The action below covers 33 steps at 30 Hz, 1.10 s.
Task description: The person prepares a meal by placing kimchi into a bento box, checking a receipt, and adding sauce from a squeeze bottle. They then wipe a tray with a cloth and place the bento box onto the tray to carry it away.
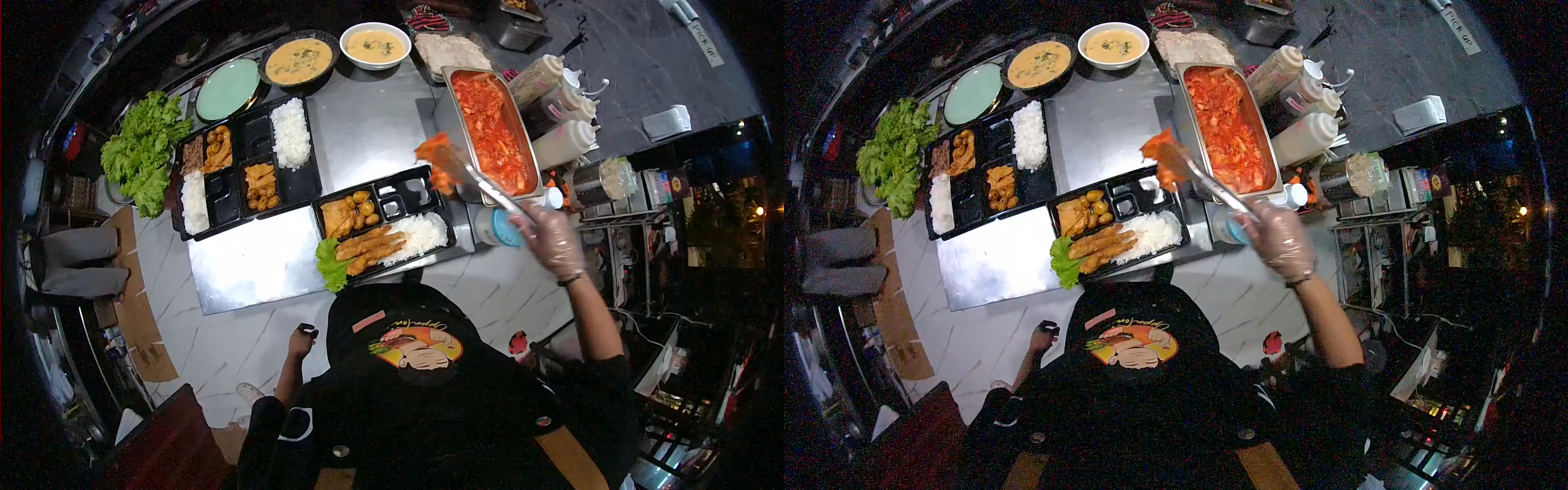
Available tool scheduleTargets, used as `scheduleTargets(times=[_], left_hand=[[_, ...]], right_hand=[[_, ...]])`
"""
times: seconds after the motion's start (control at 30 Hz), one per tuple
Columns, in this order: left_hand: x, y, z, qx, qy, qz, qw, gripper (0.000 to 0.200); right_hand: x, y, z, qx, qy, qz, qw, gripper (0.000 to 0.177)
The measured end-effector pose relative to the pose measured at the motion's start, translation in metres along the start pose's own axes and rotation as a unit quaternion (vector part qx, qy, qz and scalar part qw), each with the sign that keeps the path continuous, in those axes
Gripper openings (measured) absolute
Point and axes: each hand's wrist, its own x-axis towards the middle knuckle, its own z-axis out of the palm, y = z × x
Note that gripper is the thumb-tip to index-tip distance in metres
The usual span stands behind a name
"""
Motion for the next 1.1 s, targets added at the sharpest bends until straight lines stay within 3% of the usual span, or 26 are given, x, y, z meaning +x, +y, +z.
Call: scheduleTargets(times=[0.13, 0.27, 0.37, 0.47, 0.57, 0.67, 0.77, 0.87, 0.93, 1.1], left_hand=[[-0.006, -0.012, -0.004, -0.031, 0.005, -0.025, 0.999, 0.030], [-0.013, -0.035, -0.008, -0.088, -0.012, -0.008, 0.996, 0.032], [-0.026, -0.032, -0.009, -0.048, 0.011, -0.053, 0.997, 0.031], [-0.018, -0.048, -0.009, -0.123, -0.016, -0.050, 0.991, 0.030], [-0.019, -0.039, -0.011, -0.104, -0.008, -0.049, 0.993, 0.030], [-0.015, -0.037, -0.009, -0.109, -0.018, -0.028, 0.993, 0.031], [-0.005, -0.039, -0.009, -0.085, -0.025, -0.025, 0.996, 0.031], [0.004, -0.037, -0.014, -0.089, -0.017, -0.028, 0.996, 0.032], [0.008, -0.038, -0.023, -0.104, -0.013, 0.007, 0.994, 0.034], [0.017, -0.043, -0.038, -0.094, -0.027, -0.016, 0.995, 0.036]], right_hand=[[0.000, 0.008, 0.071, -0.090, 0.007, -0.031, 0.995, 0.022], [0.002, 0.022, 0.103, -0.169, -0.039, -0.095, 0.980, 0.032], [0.014, 0.010, 0.101, -0.159, -0.045, -0.124, 0.978, 0.031], [0.025, 0.005, 0.092, -0.199, -0.034, -0.149, 0.968, 0.031], [0.031, -0.010, 0.053, -0.179, -0.142, -0.097, 0.969, 0.032], [0.032, -0.022, 0.031, -0.178, -0.141, -0.076, 0.971, 0.032], [0.033, -0.004, 0.065, -0.165, -0.132, -0.097, 0.973, 0.029], [0.039, -0.011, 0.059, -0.136, -0.131, -0.109, 0.976, 0.028], [0.040, -0.029, 0.040, -0.181, -0.138, -0.103, 0.968, 0.029], [0.054, -0.061, 0.039, -0.297, -0.105, -0.172, 0.933, 0.024]])
